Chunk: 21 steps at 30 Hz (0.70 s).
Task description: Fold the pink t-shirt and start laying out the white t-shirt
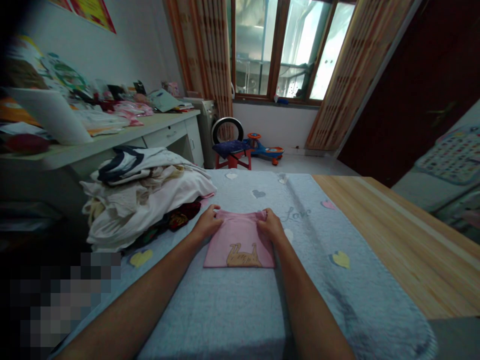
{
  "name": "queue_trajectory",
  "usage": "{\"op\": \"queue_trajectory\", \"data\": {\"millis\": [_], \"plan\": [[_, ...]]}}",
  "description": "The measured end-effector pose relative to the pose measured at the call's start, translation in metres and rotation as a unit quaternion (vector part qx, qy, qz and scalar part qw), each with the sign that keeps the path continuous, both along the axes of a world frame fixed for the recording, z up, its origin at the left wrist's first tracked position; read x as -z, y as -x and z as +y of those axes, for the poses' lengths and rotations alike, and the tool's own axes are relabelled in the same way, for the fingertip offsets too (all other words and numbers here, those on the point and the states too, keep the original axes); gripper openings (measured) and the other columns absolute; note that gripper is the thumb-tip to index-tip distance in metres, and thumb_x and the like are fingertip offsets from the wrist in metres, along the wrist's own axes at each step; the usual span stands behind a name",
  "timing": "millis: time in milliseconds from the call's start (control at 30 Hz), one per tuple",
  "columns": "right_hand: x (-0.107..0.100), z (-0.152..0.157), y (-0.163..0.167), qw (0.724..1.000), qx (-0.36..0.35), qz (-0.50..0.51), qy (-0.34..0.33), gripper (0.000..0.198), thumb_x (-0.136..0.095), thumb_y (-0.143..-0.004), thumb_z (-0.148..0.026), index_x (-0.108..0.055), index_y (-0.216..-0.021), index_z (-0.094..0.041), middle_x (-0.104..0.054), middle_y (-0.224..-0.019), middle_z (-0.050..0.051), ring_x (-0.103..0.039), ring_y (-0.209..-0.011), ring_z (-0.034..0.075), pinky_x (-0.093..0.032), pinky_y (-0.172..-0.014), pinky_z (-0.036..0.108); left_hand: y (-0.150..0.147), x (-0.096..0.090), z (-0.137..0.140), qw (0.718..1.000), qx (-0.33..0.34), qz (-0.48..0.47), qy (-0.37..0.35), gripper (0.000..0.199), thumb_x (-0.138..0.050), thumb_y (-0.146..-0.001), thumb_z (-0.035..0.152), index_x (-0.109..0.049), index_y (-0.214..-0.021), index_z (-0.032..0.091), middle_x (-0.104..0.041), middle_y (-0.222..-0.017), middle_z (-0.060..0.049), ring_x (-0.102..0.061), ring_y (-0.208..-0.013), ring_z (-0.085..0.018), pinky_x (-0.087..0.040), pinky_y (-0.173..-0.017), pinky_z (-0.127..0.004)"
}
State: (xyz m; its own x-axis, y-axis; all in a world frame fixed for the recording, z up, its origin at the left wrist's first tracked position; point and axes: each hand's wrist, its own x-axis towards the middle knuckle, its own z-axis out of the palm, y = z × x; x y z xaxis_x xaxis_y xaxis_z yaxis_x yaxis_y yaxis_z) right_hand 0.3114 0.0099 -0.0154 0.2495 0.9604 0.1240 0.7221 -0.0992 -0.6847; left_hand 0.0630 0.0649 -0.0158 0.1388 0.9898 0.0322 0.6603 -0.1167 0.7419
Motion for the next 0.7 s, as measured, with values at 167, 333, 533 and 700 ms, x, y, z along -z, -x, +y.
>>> {"op": "queue_trajectory", "data": {"millis": [167, 333, 533, 700], "plan": [[-0.003, 0.006, 0.001, 0.998, -0.026, 0.053, 0.019, 0.011, -0.061, -0.070, -0.030, -0.062, -0.072, -0.019, -0.064, -0.069, 0.000, -0.056, -0.067, 0.016, -0.035, -0.057, 0.023, 0.002, 0.007, 0.006, 0.999, 0.023, -0.037, 0.001, 0.050, -0.058, -0.071, 0.010, -0.055, -0.120, 0.020, -0.064, -0.074, 0.003, -0.060, -0.065, -0.016, -0.041, -0.061, -0.024], [-0.004, 0.007, 0.001, 0.983, -0.021, 0.184, -0.020, 0.018, -0.063, -0.065, -0.032, -0.063, -0.076, -0.018, -0.063, -0.068, -0.001, -0.053, -0.062, 0.015, -0.035, -0.054, 0.022, 0.001, 0.009, 0.011, 0.992, 0.039, -0.120, -0.004, 0.047, -0.055, -0.072, 0.008, -0.058, -0.118, 0.019, -0.066, -0.076, 0.002, -0.059, -0.064, -0.014, -0.044, -0.062, -0.023], [-0.008, 0.018, -0.010, 0.978, -0.032, 0.206, -0.031, 0.023, -0.062, -0.065, -0.033, -0.065, -0.082, -0.017, -0.065, -0.072, 0.000, -0.053, -0.064, 0.014, -0.038, -0.056, 0.022, -0.007, 0.000, 0.024, 0.988, 0.024, -0.148, -0.034, 0.040, -0.054, -0.075, 0.010, -0.060, -0.114, 0.017, -0.068, -0.081, 0.000, -0.063, -0.071, -0.015, -0.048, -0.066, -0.024], [-0.015, 0.044, -0.017, 0.988, 0.007, 0.137, -0.064, 0.024, -0.060, -0.071, -0.033, -0.067, -0.088, -0.017, -0.068, -0.081, 0.001, -0.059, -0.073, 0.016, -0.042, -0.062, 0.023, -0.018, -0.011, 0.045, 0.991, -0.004, -0.113, -0.071, 0.039, -0.050, -0.080, 0.010, -0.058, -0.117, 0.018, -0.071, -0.103, -0.005, -0.067, -0.091, -0.017, -0.051, -0.079, -0.026]]}}
